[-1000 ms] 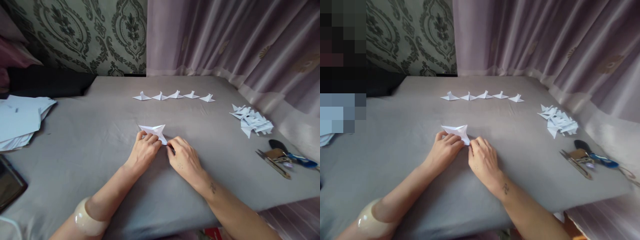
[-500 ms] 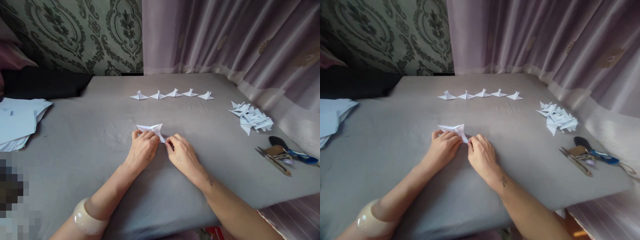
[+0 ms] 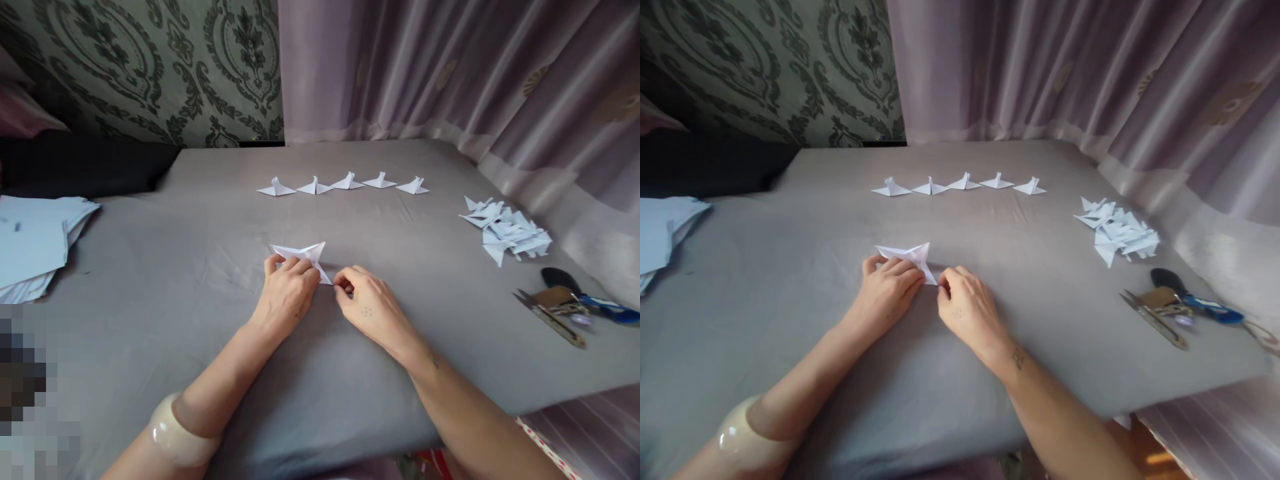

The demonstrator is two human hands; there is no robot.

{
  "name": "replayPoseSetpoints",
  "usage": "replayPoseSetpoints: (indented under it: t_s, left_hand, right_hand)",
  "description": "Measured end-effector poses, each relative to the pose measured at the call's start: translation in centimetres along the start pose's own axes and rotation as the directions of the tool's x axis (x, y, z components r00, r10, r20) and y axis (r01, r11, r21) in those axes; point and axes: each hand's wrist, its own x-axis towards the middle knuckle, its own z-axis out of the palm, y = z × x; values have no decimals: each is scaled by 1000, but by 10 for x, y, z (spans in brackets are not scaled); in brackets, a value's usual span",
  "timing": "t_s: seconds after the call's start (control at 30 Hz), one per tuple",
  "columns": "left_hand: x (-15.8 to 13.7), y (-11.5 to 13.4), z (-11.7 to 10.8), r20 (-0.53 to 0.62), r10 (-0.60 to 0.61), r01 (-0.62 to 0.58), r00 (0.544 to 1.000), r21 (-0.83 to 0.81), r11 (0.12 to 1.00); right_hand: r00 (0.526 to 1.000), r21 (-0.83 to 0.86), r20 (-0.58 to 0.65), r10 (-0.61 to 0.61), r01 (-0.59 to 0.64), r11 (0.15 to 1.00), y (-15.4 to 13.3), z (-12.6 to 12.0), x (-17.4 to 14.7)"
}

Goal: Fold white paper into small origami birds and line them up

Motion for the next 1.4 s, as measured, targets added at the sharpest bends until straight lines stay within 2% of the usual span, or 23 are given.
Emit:
replayPoseSetpoints:
  t_s: [0.3,0.57,0.7,0.93,1.17,1.4]
  left_hand:
    - [-2,-1,2,-19,32,-32,999,17,999]
    - [-4,-4,2,-23,63,-63,998,0,998]
    - [-6,-5,1,-45,65,-65,997,-14,998]
    - [-7,-5,0,-36,89,-90,995,-5,996]
    - [-5,-3,4,-17,53,-52,998,39,998]
    - [-3,-3,4,-38,26,-26,999,14,1000]
  right_hand:
    - [999,-117,-38,23,-28,993,-5,7,4]
    - [996,-43,42,-74,76,996,-6,-2,-2]
    - [992,-121,47,-121,126,985,-10,-1,-6]
    - [991,-222,18,-133,134,966,-8,3,-7]
    - [995,-232,-27,-95,87,969,-7,9,-3]
    - [999,-215,-39,-2,-7,977,-11,10,2]
